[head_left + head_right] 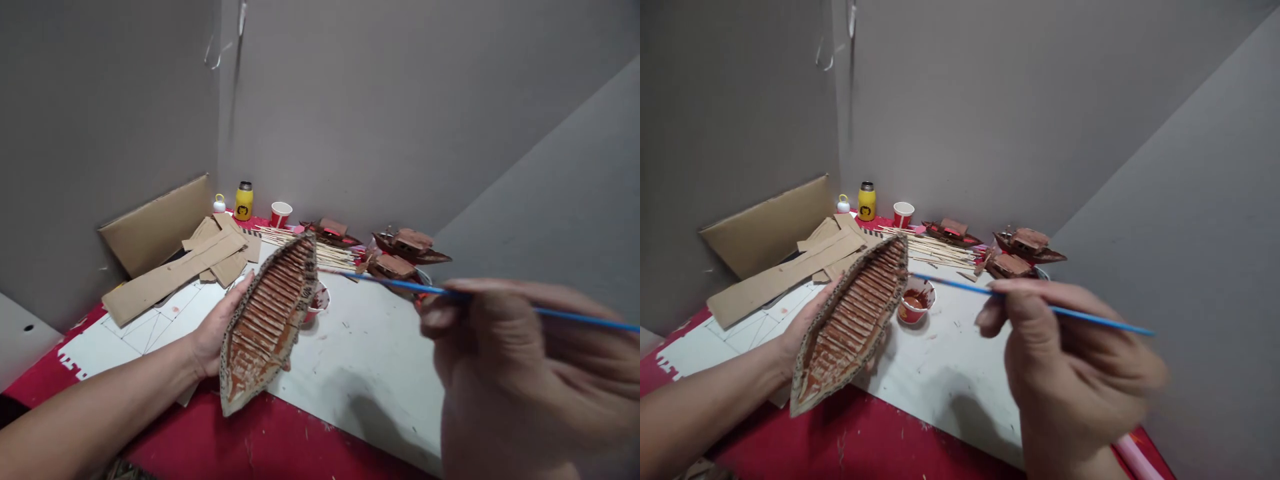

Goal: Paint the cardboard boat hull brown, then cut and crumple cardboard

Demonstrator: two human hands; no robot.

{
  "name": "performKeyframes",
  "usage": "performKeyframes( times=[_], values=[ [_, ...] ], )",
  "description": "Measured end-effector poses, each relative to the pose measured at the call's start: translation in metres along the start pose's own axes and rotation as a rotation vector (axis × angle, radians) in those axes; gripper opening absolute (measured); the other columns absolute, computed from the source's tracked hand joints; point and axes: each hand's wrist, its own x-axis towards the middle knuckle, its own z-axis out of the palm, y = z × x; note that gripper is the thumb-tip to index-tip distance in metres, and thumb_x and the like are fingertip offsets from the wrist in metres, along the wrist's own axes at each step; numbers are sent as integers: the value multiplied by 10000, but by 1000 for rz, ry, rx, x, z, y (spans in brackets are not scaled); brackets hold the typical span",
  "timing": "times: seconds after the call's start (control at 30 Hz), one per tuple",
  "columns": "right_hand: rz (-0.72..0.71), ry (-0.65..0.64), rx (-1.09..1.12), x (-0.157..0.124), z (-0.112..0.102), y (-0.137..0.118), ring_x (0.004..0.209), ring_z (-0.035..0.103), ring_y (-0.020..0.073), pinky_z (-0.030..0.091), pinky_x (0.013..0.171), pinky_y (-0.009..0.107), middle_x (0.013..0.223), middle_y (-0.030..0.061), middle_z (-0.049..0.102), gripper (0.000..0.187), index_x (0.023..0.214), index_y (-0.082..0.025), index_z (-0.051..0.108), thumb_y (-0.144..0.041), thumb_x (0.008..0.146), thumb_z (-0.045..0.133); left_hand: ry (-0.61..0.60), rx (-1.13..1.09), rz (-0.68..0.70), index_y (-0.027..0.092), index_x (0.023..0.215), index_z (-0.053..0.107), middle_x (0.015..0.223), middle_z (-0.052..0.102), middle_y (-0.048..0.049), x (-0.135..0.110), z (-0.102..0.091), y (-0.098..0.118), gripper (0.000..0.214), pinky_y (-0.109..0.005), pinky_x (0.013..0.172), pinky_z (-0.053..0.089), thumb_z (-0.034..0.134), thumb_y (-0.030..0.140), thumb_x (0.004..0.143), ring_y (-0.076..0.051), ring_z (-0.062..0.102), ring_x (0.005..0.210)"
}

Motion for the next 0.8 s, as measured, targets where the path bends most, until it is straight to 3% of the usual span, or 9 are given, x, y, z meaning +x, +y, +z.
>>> performKeyframes(
  times=[0.07, 0.13, 0.27, 0.37, 0.47, 0.6, 0.8],
  values=[
    [3, 68, -92, 14, -7, 6, 549, 589, 131, 489, 510, 300, 644, -37, 644, 80, 858, -281, 773, -236, 901, 722, 74, 19, 93, 76, 1044, 741, 898, 781, -167, 0, 3, 6, 634, -392, 670, 635, 355, 577, 990, -249, 746, 723],
    [31, -8, -235, 24, -13, 19, 518, 570, 134, 474, 502, 298, 613, -35, 635, 97, 824, -282, 748, -303, 910, 708, 147, 48, 171, 84, 1025, 747, 876, 781, -172, 1, 6, 12, 589, -384, 653, 631, 342, 512, 1002, -252, 746, 695],
    [107, -497, -478, 27, -11, 60, 469, 548, 127, 423, 466, 264, 578, 4, 657, 319, 689, -213, 663, -378, 949, 583, 233, 83, 254, 108, 1027, 755, 836, 784, -162, 3, 9, 16, 552, -386, 649, 630, 330, 459, 996, -269, 757, 701],
    [144, -699, -522, 18, 2, 85, 515, 598, 142, 432, 514, 259, 613, 23, 706, 279, 710, -201, 697, -332, 929, 583, 261, 67, 228, 116, 1038, 758, 858, 789, -156, 4, 9, 15, 541, -399, 683, 634, 329, 442, 1000, -270, 763, 742],
    [163, -812, -539, 9, 13, 98, 540, 635, 153, 417, 524, 255, 657, 28, 751, 247, 705, -218, 727, -297, 903, 602, 285, 61, 179, 87, 1012, 765, 850, 787, -172, 4, 10, 14, 565, -392, 688, 632, 311, 425, 1006, -260, 755, 700],
    [168, -825, -548, 8, 14, 99, 588, 664, 164, 427, 554, 257, 719, 34, 777, 219, 777, -226, 755, -296, 906, 593, 303, 42, 167, 79, 998, 771, 876, 790, -181, 3, 12, 13, 573, -386, 679, 633, 329, 444, 1004, -269, 761, 716],
    [141, -644, -560, 23, -2, 86, 516, 532, 137, 389, 519, 253, 578, 17, 653, 313, 748, -185, 699, -385, 933, 547, 368, 39, 214, 113, 970, 773, 823, 791, -154, 6, 14, 14, 557, -386, 650, 636, 324, 440, 1008, -260, 759, 682]
  ],
)
